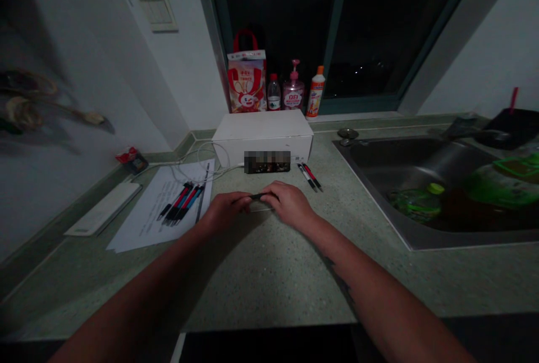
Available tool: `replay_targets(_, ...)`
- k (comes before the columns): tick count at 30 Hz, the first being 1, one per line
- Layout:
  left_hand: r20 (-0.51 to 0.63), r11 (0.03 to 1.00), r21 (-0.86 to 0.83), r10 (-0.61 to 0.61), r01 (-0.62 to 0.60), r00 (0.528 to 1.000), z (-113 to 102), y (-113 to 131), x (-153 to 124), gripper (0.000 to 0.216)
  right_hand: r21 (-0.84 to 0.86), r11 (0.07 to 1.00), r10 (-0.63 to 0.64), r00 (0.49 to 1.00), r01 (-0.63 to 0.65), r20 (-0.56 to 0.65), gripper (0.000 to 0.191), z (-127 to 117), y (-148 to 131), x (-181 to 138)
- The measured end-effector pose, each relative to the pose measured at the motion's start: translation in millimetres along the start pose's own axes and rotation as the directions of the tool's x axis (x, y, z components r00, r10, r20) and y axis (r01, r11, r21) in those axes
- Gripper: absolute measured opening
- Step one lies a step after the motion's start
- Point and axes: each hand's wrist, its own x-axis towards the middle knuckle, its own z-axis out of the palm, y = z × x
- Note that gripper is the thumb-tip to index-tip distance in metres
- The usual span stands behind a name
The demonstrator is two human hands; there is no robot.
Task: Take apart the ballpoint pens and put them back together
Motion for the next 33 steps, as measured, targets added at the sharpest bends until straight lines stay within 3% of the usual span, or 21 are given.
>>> replay_targets(4,-0.007,1.0,0.004,0.01,-0.01,1.0,1.0,-1.3,-0.3,0.037,0.015,0.999,0.038,0.999,-0.038,-0.021,0.013,1.5,-0.3,-0.9)
replay_targets(7,-0.013,0.999,-0.011,0.037,-0.038,0.999,2.6,-1.2,-0.8,0.032,0.003,0.993,0.116,0.992,-0.117,0.048,0.014,2.3,-3.3,-0.7)
replay_targets(10,-0.01,1.0,0.002,0.028,-0.028,1.0,4.0,0.7,-1.0,0.03,-0.014,0.989,0.145,0.982,-0.144,0.125,0.032,3.8,-4.4,-0.3)
replay_targets(14,-0.009,0.999,0.031,0.012,-0.012,1.0,4.9,2.2,-0.9,0.032,0.035,0.994,0.105,0.992,-0.108,0.065,0.011,6.4,-2.1,-1.0)
replay_targets(18,-0.006,0.999,0.029,0.019,-0.019,1.0,5.5,0.4,-0.7,0.03,0.03,0.99,0.133,0.988,-0.136,0.084,0.015,6.2,-3.5,-1.4)
replay_targets(21,-0.01,0.999,0.014,0.032,-0.032,0.999,6.8,-1.0,-0.6,0.029,-0.016,0.988,0.156,0.978,-0.155,0.137,0.03,5.3,-6.2,-0.8)
replay_targets(24,-0.006,0.999,0.024,0.03,-0.03,1.0,7.9,-1.4,-0.6,0.03,0.031,0.991,0.127,0.988,-0.13,0.084,0.009,5.9,-6.3,-0.7)
replay_targets(30,-0.006,0.999,0.033,0.039,-0.039,0.999,7.6,-0.9,-1.4,0.029,0.012,0.99,0.141,0.981,-0.144,0.13,0.025,6.2,-4.7,-1.9)
replay_targets(33,-0.011,0.999,0.037,0.037,-0.037,0.999,6.8,-1.6,-1.2,0.029,0.029,0.992,0.117,0.989,-0.12,0.089,0.01,7.0,-4.2,-1.8)
